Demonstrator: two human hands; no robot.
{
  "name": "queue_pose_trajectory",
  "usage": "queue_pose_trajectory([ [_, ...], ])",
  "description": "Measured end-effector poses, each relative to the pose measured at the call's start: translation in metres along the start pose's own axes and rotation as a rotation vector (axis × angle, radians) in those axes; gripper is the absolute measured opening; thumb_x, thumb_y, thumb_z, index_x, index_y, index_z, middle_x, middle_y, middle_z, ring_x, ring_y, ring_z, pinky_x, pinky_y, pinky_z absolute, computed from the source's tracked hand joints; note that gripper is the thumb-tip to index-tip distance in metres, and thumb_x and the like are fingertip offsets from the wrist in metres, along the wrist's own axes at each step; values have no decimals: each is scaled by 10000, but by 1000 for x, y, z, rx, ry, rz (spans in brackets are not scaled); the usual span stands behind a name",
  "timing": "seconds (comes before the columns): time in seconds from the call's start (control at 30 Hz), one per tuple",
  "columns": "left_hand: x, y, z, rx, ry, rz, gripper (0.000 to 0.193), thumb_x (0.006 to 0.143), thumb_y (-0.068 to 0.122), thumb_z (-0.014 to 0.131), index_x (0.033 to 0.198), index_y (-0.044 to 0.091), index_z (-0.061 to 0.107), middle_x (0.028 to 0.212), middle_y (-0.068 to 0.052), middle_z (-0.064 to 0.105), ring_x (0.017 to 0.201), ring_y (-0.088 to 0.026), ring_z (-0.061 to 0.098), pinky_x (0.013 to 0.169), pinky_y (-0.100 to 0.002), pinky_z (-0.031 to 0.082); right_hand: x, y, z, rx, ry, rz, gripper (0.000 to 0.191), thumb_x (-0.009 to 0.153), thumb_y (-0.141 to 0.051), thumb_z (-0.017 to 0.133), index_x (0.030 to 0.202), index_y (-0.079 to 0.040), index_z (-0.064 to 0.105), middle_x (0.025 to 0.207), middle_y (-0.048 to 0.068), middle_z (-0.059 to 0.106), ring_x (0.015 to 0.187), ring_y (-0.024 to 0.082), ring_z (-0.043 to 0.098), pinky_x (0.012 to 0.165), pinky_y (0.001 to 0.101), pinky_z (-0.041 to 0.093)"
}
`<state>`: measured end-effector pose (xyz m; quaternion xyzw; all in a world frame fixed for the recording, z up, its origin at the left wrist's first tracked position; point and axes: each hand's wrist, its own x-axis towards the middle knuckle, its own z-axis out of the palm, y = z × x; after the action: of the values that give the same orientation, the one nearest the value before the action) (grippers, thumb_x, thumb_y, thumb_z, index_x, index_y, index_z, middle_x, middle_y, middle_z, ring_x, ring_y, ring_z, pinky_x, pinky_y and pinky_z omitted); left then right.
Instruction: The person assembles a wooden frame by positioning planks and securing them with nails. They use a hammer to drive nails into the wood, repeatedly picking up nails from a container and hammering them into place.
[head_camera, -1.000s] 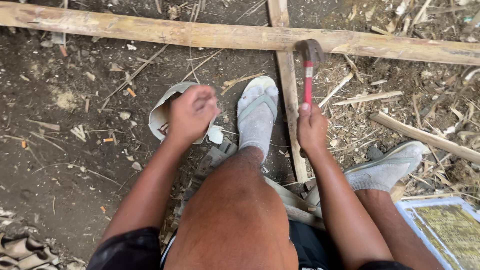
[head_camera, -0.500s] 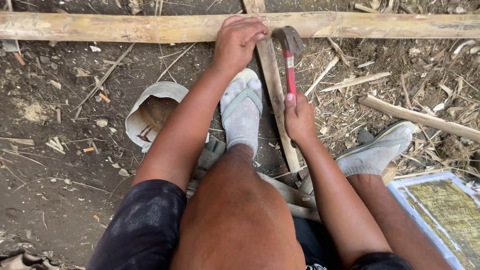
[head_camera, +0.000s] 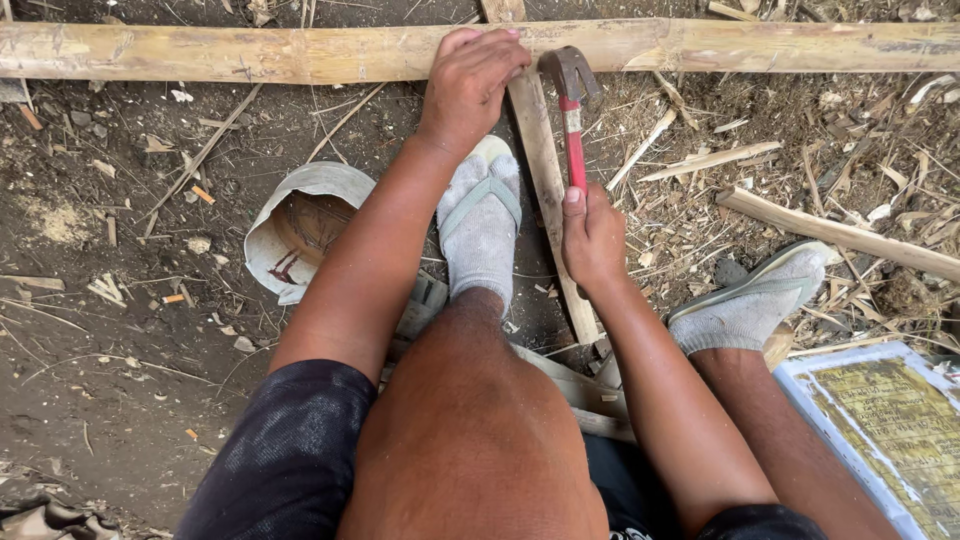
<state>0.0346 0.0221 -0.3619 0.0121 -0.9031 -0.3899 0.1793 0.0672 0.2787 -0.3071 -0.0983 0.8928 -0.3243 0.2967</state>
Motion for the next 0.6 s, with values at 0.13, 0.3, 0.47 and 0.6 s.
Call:
queue_pose_trajectory([
  [0.13,0,0,-2,-8,-12,-5,171,925,-22,722,1040,96,768,1095,-46,789,1188,-202,701,1029,-396,452,-25,-12,-9,177,133,-300,545,1136,-472,259,985,-45,561,642,55,538,534,212,541,498,394,429],
  [0.3,1,0,-4,-34,1,-8,144,932,7,736,1041,98,761,1114,-53,776,1189,-196,695,1039,-397,454,-23,-16,-5,207,131,-380,586,1127,-517,228,950,-59,548,616,18,521,514,164,530,493,353,428],
  [0.47,0,-2,-3,-19,14,-13,199,892,-29,707,1031,99,769,1104,-59,782,1182,-216,700,1053,-407,451,-18,-18,-3,127,119,-199,581,1132,-494,232,903,-62,546,619,48,529,514,181,536,461,342,418],
  [0.6,-3,-3,-1,-49,-5,-44,171,915,-26,727,1039,83,772,1113,-71,779,1173,-217,702,1054,-399,451,-34,-23,-16,406,169,-390,599,1075,-547,261,881,-56,545,565,42,527,455,178,533,433,352,398],
])
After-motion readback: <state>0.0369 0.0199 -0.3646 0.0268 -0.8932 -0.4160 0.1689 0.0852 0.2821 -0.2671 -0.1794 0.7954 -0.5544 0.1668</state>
